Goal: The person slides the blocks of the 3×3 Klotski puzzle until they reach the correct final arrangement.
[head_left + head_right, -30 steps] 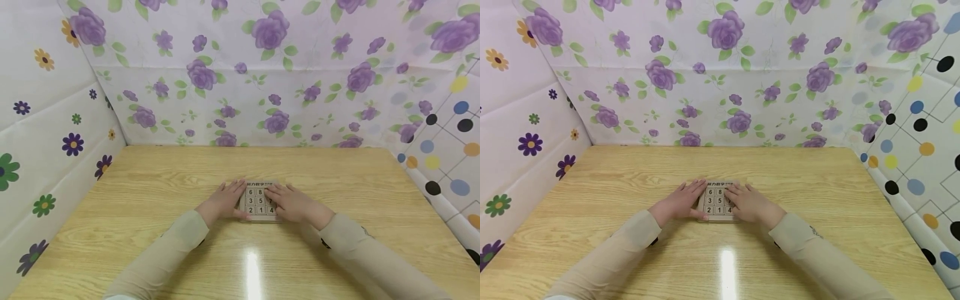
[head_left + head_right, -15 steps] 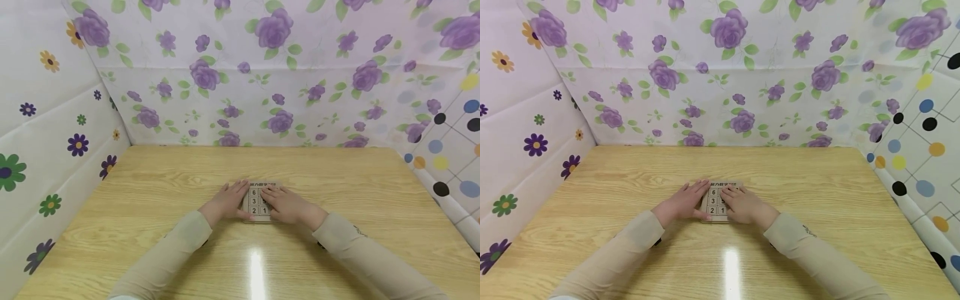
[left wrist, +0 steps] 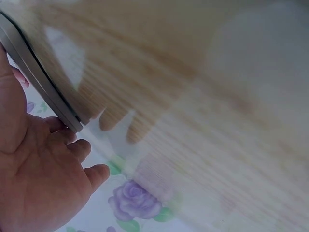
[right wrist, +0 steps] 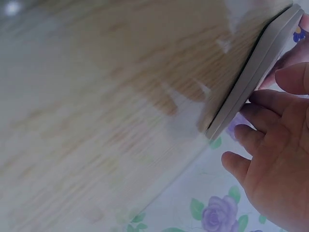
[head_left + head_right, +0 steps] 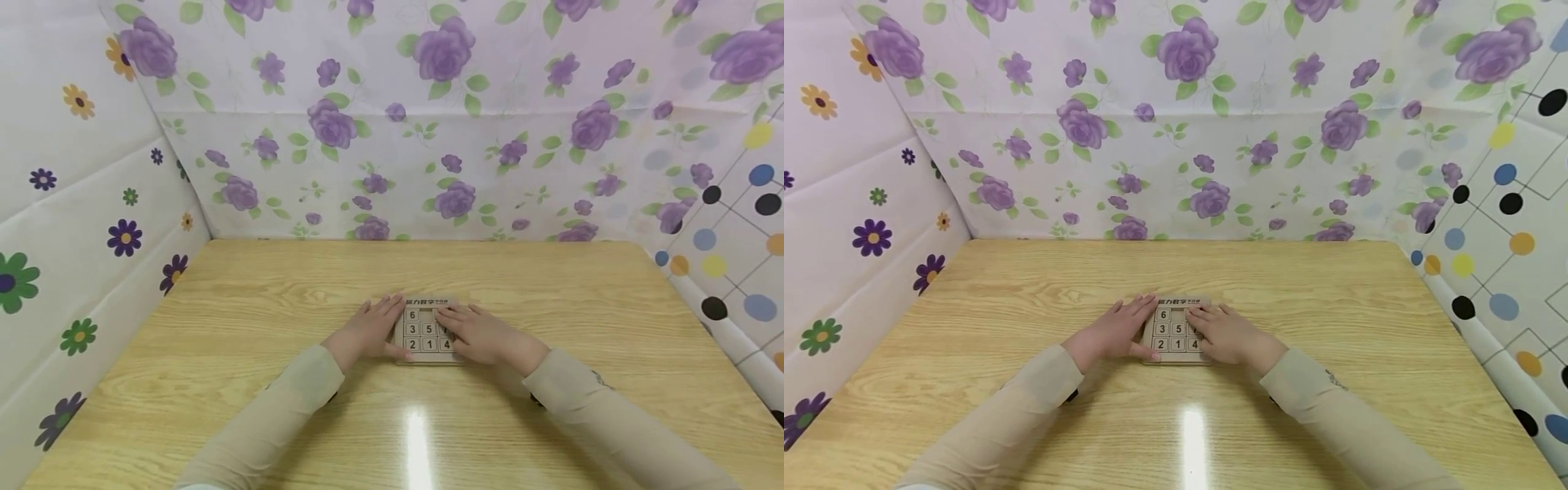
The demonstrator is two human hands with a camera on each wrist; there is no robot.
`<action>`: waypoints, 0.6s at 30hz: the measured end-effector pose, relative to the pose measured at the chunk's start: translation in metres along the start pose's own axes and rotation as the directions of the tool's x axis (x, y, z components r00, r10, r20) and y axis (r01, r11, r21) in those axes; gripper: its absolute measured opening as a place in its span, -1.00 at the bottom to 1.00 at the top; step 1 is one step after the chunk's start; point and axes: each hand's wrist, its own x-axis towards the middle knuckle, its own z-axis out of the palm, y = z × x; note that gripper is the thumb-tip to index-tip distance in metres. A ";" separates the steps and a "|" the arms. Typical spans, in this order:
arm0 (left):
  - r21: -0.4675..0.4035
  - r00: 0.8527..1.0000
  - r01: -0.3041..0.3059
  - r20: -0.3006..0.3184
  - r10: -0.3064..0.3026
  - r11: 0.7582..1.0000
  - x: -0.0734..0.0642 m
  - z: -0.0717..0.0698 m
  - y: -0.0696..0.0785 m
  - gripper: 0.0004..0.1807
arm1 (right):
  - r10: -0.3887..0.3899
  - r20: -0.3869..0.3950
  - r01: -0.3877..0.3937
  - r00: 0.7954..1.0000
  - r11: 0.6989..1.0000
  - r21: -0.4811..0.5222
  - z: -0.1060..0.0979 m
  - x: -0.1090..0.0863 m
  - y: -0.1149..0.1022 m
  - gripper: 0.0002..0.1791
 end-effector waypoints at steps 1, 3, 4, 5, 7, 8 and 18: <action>0.003 1.000 -0.001 -0.001 0.001 1.000 0.000 0.000 0.000 0.22 | 0.000 -0.001 0.000 1.000 1.000 -0.001 0.000 -0.001 0.001 -0.38; 0.000 1.000 -0.004 -0.005 0.004 1.000 0.000 0.001 0.000 0.22 | -0.003 -0.009 0.003 1.000 1.000 -0.002 0.000 -0.002 0.001 -0.39; 0.003 1.000 -0.003 -0.004 0.003 1.000 0.000 0.001 -0.001 0.22 | -0.004 -0.013 0.004 1.000 1.000 -0.009 0.000 -0.002 0.002 -0.39; -0.001 1.000 -0.006 -0.008 0.006 1.000 0.001 0.001 -0.001 0.22 | 0.000 -0.013 0.000 1.000 1.000 -0.015 0.000 -0.003 0.002 -0.39; -0.003 1.000 -0.009 -0.011 0.009 1.000 0.001 0.001 -0.001 0.22 | 0.012 -0.011 -0.013 1.000 1.000 -0.023 -0.002 -0.004 0.002 -0.39; -0.007 1.000 -0.010 -0.012 0.010 1.000 0.001 0.001 -0.001 0.22 | 0.017 -0.012 -0.017 1.000 0.999 -0.031 -0.002 -0.005 0.002 -0.39; -0.007 1.000 -0.006 -0.009 0.006 1.000 0.001 0.001 0.000 0.21 | 0.003 -0.002 -0.003 1.000 0.999 -0.035 -0.011 0.005 -0.012 -0.38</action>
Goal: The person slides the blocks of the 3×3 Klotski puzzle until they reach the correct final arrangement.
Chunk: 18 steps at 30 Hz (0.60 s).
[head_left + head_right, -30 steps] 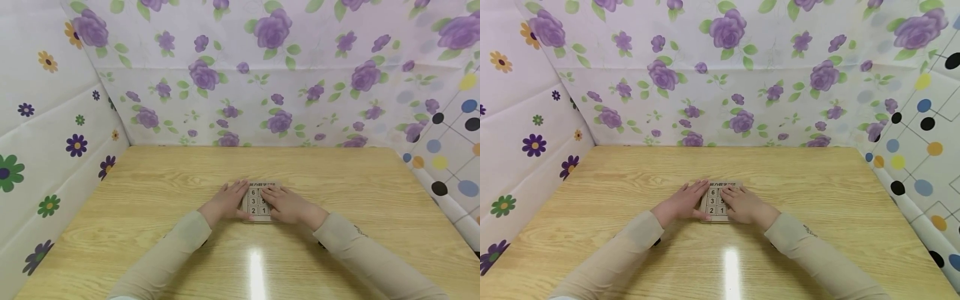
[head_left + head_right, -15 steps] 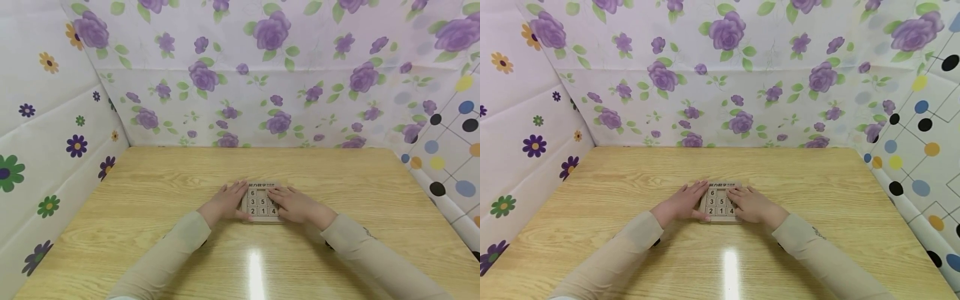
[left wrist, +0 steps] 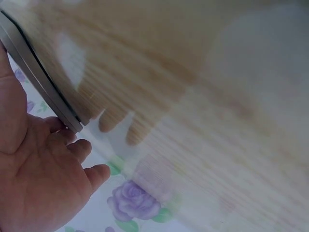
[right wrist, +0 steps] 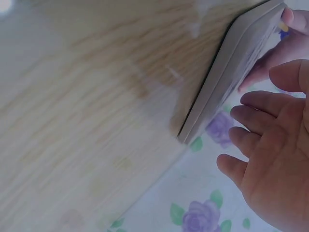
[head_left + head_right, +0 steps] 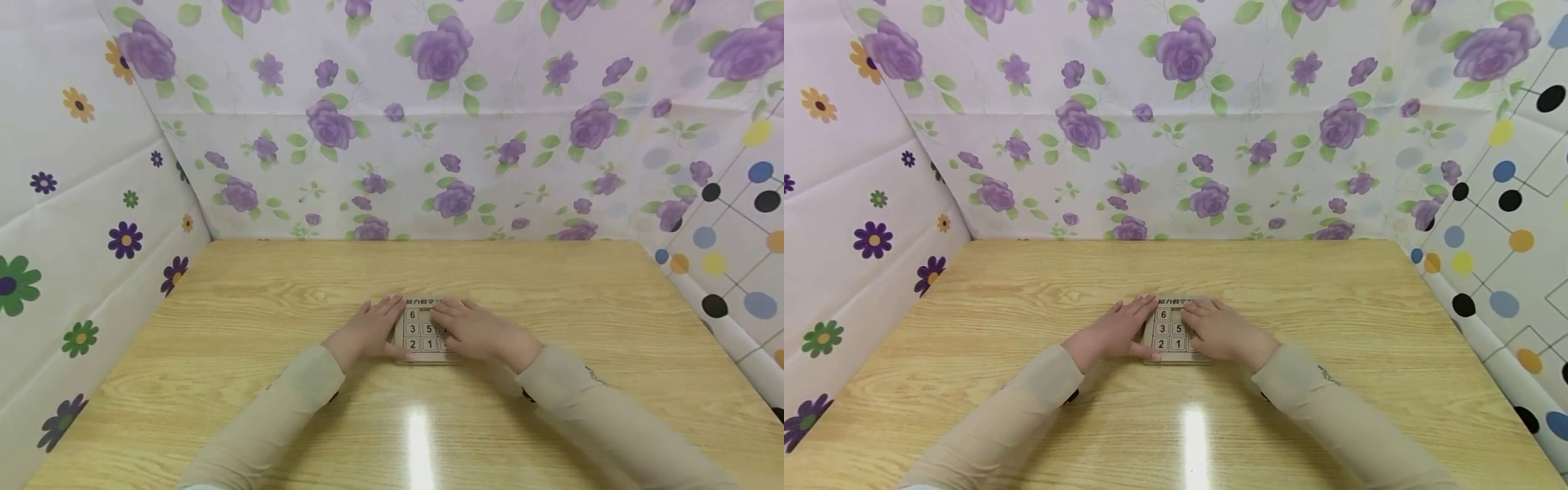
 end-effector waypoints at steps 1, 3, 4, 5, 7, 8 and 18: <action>0.001 1.000 0.002 0.003 -0.002 1.000 0.000 0.000 0.000 0.22 | -0.009 0.000 0.009 1.000 1.000 0.002 0.001 0.003 -0.002 -0.38; 0.003 1.000 0.004 0.007 -0.004 1.000 0.001 0.000 -0.001 0.22 | -0.023 0.000 0.023 1.000 1.000 0.004 0.001 0.007 -0.006 -0.38; 0.000 1.000 0.003 0.007 -0.003 1.000 0.001 0.001 -0.001 0.21 | -0.027 0.003 0.027 1.000 1.000 0.006 0.002 0.009 -0.008 -0.38; -0.001 1.000 0.003 0.006 -0.003 1.000 0.001 0.001 -0.001 0.21 | -0.031 0.004 0.030 1.000 1.000 0.008 0.003 0.011 -0.009 -0.38; 0.003 1.000 0.005 0.010 -0.005 1.000 0.002 0.002 -0.001 0.21 | -0.036 0.010 0.035 0.999 0.999 0.014 0.004 0.014 -0.013 -0.37; 0.004 1.000 0.007 0.010 -0.007 1.000 0.002 0.002 -0.001 0.20 | -0.034 0.018 0.033 0.999 0.999 0.011 0.005 0.016 -0.014 -0.37; 0.010 1.000 0.003 0.010 -0.003 1.000 0.002 0.002 -0.001 0.19 | -0.035 0.027 0.035 0.999 0.999 0.008 0.012 0.023 -0.013 -0.35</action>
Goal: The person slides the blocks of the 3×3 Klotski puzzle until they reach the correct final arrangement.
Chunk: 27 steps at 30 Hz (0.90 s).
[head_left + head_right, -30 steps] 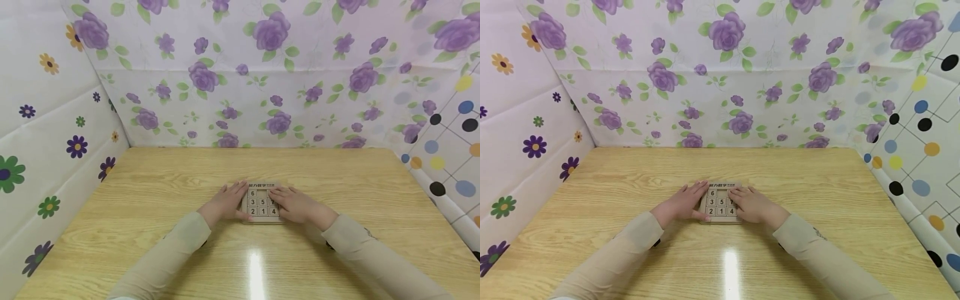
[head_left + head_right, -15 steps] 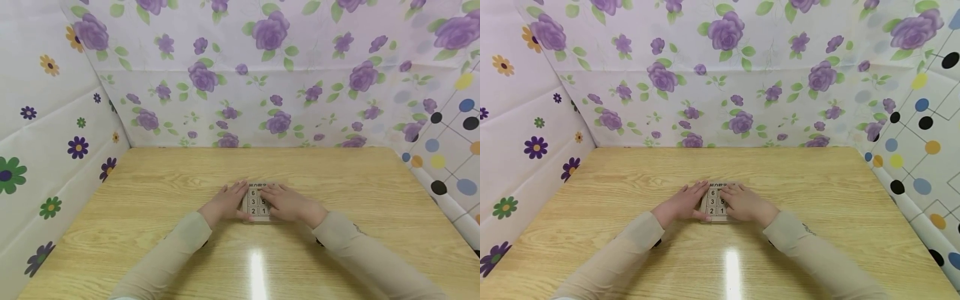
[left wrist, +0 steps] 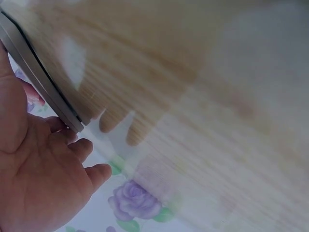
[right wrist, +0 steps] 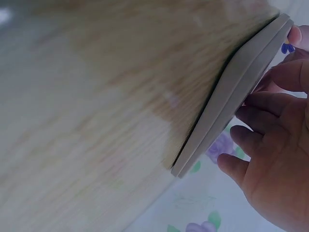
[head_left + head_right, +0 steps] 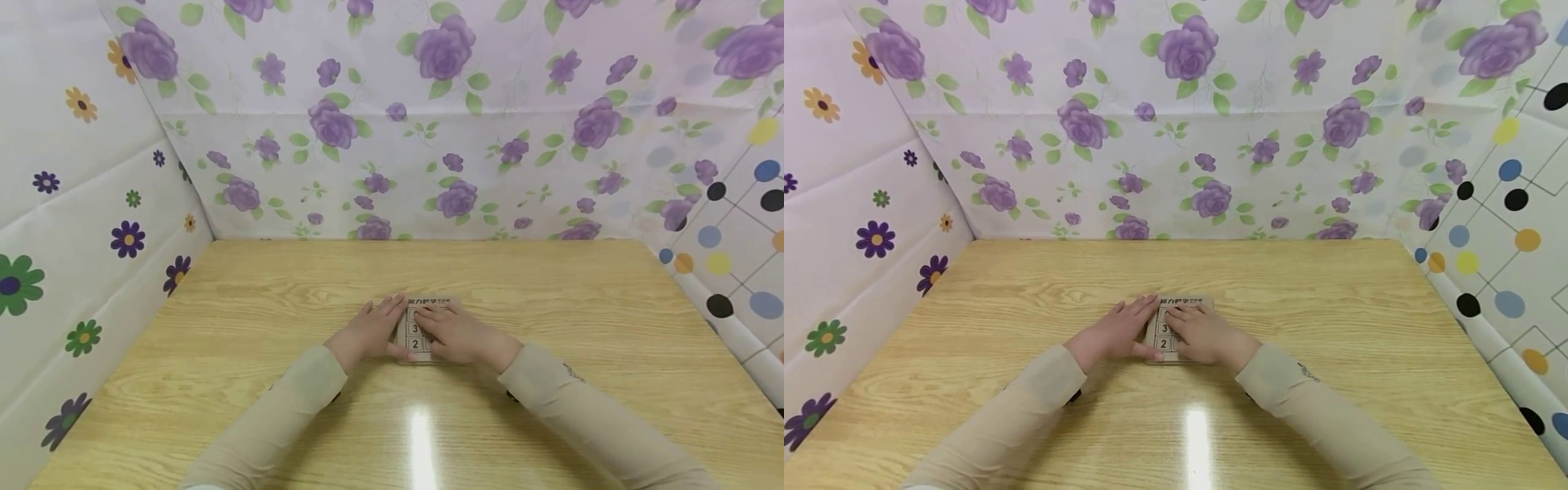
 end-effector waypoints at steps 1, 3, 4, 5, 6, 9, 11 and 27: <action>-0.001 1.000 0.001 0.001 -0.001 1.000 0.000 0.000 0.000 0.19 | -0.001 -0.003 0.001 1.000 1.000 0.007 0.000 -0.001 0.001 -0.35; 0.002 1.000 0.001 0.001 -0.001 1.000 0.000 -0.001 0.001 0.20 | 0.002 -0.003 -0.002 1.000 1.000 0.018 -0.002 -0.004 0.003 -0.35; 0.001 1.000 0.001 0.001 -0.001 1.000 0.000 -0.001 0.001 0.20 | 0.004 -0.004 -0.004 1.000 1.000 0.021 -0.002 -0.006 0.004 -0.36; -0.002 1.000 -0.001 -0.001 0.001 1.000 0.000 -0.002 0.001 0.20 | 0.007 -0.005 -0.006 1.000 1.000 0.023 -0.002 -0.007 0.005 -0.36; -0.006 1.000 0.000 0.001 0.000 1.000 -0.001 -0.002 0.001 0.20 | 0.011 -0.003 -0.010 1.000 1.000 0.020 -0.003 -0.009 0.005 -0.36; -0.025 1.000 0.000 -0.003 0.000 1.000 -0.002 -0.003 0.002 0.20 | 0.021 0.005 -0.021 1.000 1.000 0.018 -0.003 -0.013 0.008 -0.36; -0.032 1.000 0.004 0.000 -0.004 0.999 -0.002 -0.002 0.002 0.21 | 0.026 0.008 -0.026 1.000 0.999 0.021 -0.003 -0.015 0.009 -0.36; -0.004 1.000 0.007 0.005 -0.007 1.000 -0.003 -0.003 0.002 0.22 | 0.004 -0.007 -0.004 1.000 0.999 -0.043 -0.001 -0.023 -0.005 -0.37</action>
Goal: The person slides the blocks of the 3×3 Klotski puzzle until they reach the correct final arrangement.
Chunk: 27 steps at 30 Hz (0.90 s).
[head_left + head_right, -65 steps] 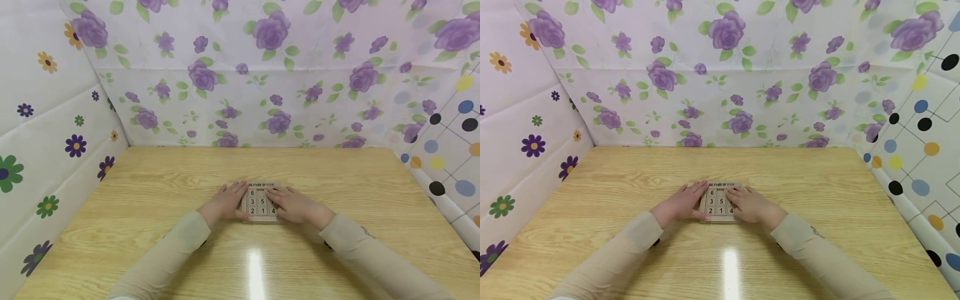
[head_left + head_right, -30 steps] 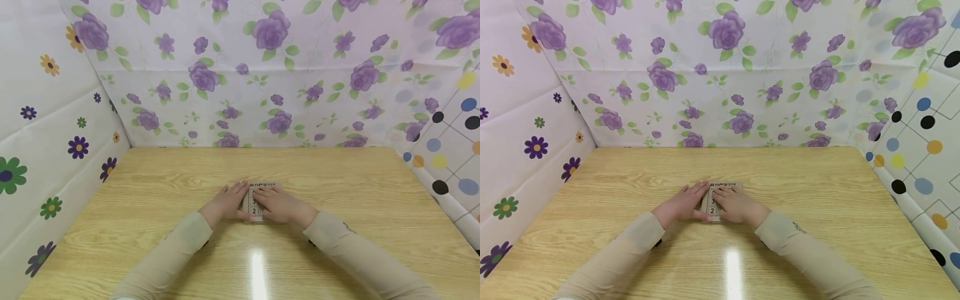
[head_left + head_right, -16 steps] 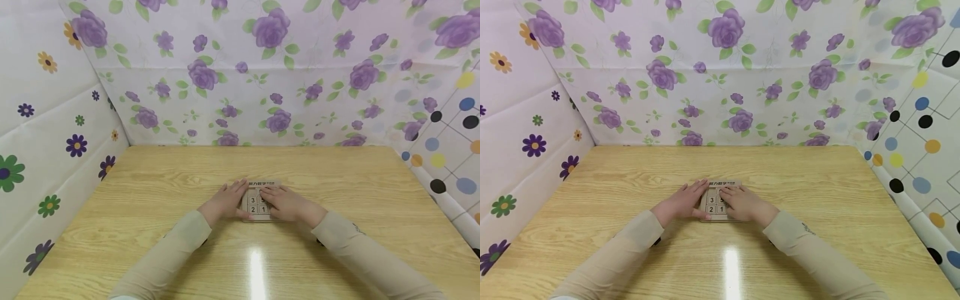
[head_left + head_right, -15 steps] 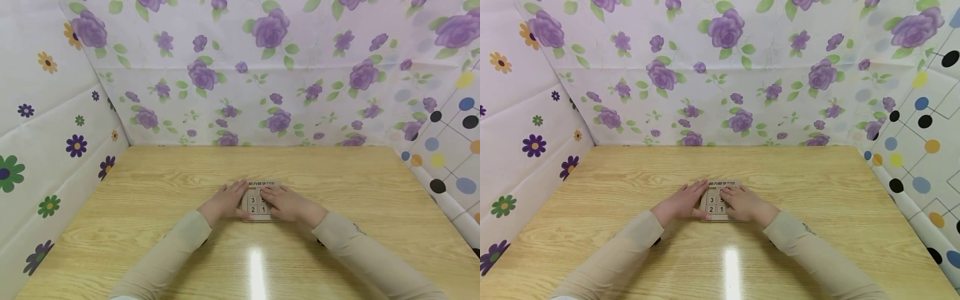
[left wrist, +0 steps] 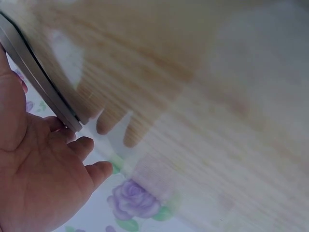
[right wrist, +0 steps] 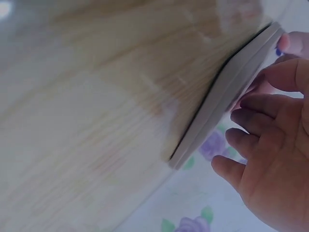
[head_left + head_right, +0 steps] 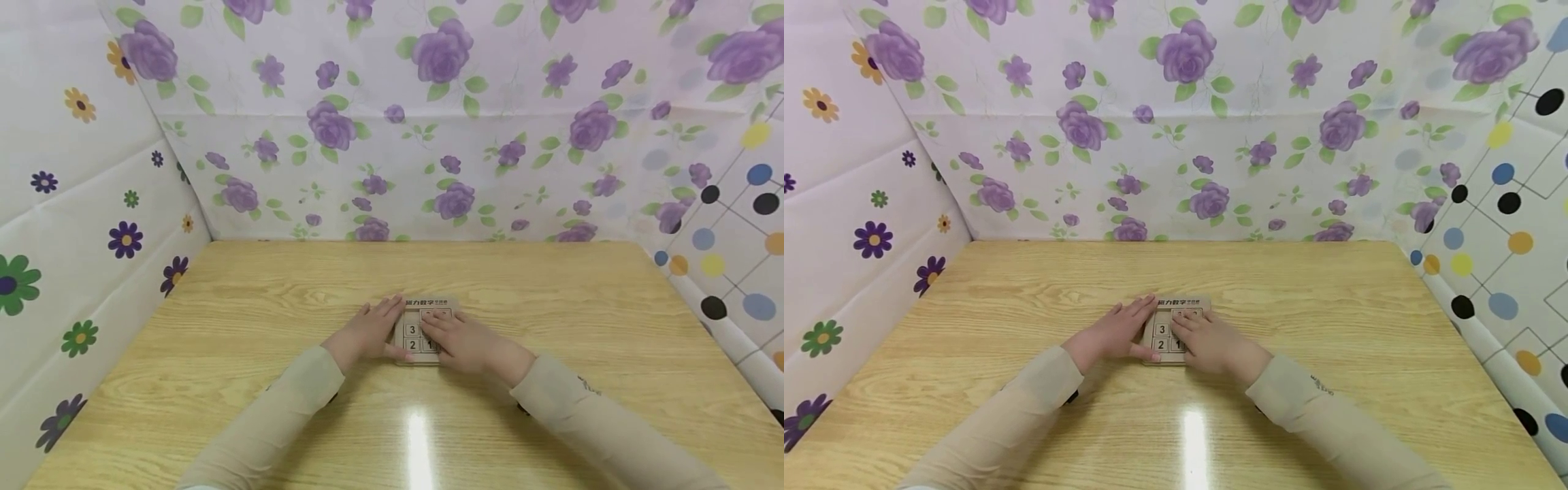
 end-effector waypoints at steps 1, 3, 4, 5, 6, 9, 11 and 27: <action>0.003 1.000 0.001 0.001 -0.001 1.000 0.000 0.000 0.000 0.22 | -0.004 0.002 0.004 1.000 1.000 0.002 0.000 0.000 -0.002 -0.38; 0.006 1.000 0.000 -0.002 0.000 1.000 0.000 0.001 0.000 0.22 | -0.013 0.003 0.013 1.000 1.000 -0.001 0.001 0.000 -0.005 -0.39; 0.006 1.000 -0.001 -0.004 0.001 1.000 0.000 0.001 0.000 0.22 | -0.016 0.004 0.016 1.000 1.000 -0.005 0.001 0.000 -0.006 -0.39; 0.004 1.000 -0.002 -0.006 0.002 1.000 0.001 0.002 0.000 0.21 | -0.018 0.005 0.018 1.000 1.000 -0.006 0.001 0.000 -0.007 -0.40; 0.004 1.000 -0.003 -0.007 0.003 1.000 0.001 0.002 0.000 0.21 | -0.020 0.005 0.020 1.000 1.000 -0.008 0.001 0.000 -0.008 -0.40; 0.000 1.000 -0.004 -0.012 0.004 1.000 0.002 0.003 -0.001 0.21 | -0.019 0.005 0.019 1.000 1.000 -0.008 0.002 0.002 -0.009 -0.41; 0.001 1.000 -0.003 -0.012 0.003 1.000 0.001 0.003 -0.001 0.21 | -0.019 0.002 0.019 1.000 1.000 -0.002 0.003 0.003 -0.008 -0.41; 0.008 1.000 0.000 -0.002 0.000 1.000 0.001 0.002 0.000 0.22 | 0.029 -0.059 -0.032 0.998 0.998 -0.052 0.005 0.016 -0.009 -0.43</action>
